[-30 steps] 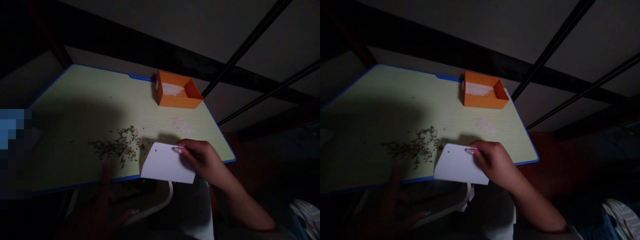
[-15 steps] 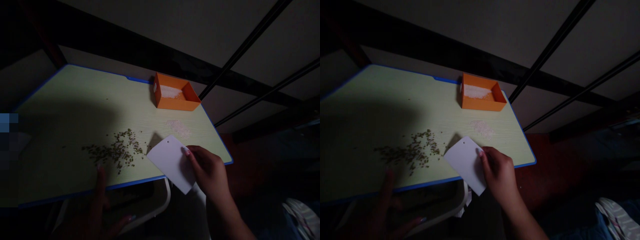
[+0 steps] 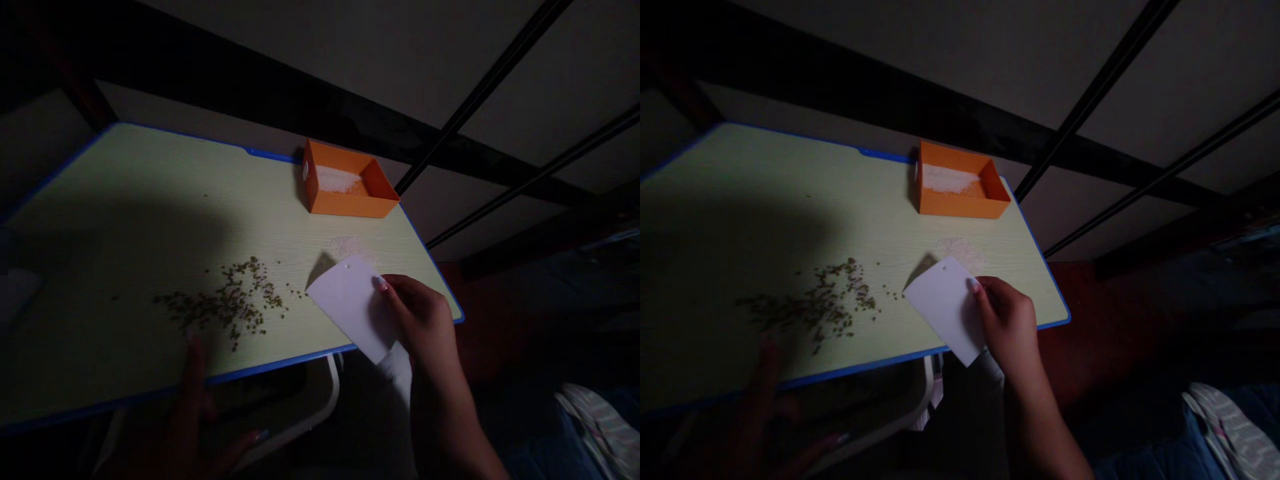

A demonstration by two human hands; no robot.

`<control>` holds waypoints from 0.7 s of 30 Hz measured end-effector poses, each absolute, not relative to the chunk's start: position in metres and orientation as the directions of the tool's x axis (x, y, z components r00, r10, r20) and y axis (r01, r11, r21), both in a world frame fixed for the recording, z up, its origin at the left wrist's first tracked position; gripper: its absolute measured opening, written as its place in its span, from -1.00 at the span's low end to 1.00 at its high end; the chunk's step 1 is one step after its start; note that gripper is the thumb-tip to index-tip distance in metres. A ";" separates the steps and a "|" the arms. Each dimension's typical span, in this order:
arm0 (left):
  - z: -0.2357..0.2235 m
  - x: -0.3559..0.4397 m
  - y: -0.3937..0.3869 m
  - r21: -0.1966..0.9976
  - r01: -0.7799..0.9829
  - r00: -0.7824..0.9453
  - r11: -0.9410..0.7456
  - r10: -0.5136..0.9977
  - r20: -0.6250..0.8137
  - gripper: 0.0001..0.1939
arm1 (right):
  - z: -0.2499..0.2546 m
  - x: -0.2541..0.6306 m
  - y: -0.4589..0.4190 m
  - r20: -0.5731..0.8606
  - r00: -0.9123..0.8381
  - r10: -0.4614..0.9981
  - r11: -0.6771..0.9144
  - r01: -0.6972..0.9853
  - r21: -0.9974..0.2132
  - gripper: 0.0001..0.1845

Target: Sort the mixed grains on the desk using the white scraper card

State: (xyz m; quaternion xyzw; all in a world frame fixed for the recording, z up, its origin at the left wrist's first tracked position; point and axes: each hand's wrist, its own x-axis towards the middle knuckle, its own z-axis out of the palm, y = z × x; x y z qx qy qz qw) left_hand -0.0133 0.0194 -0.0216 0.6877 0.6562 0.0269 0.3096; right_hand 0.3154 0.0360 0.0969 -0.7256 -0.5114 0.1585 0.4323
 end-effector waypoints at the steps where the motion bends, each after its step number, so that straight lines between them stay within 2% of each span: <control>1: -0.019 -0.013 0.019 0.473 0.880 0.144 0.054 0.917 -0.372 0.16 | 0.098 0.313 0.037 0.214 0.407 0.888 -0.087 0.607 -0.790 -0.80; 7: -0.006 -0.009 0.019 0.488 0.870 0.126 0.074 0.923 -0.364 0.11 | 0.108 0.305 0.034 0.242 0.310 0.919 -0.014 0.642 -0.767 -0.85; 12: -0.004 -0.007 0.018 0.509 0.852 0.097 0.127 0.915 -0.391 0.13 | 0.110 0.304 0.038 0.274 0.318 0.908 -0.024 0.690 -0.723 -0.86; 21: 0.000 -0.004 0.019 0.527 0.847 0.134 0.077 0.927 -0.350 0.12 | 0.112 0.293 0.040 0.255 0.229 0.940 0.046 0.652 -0.757 -0.86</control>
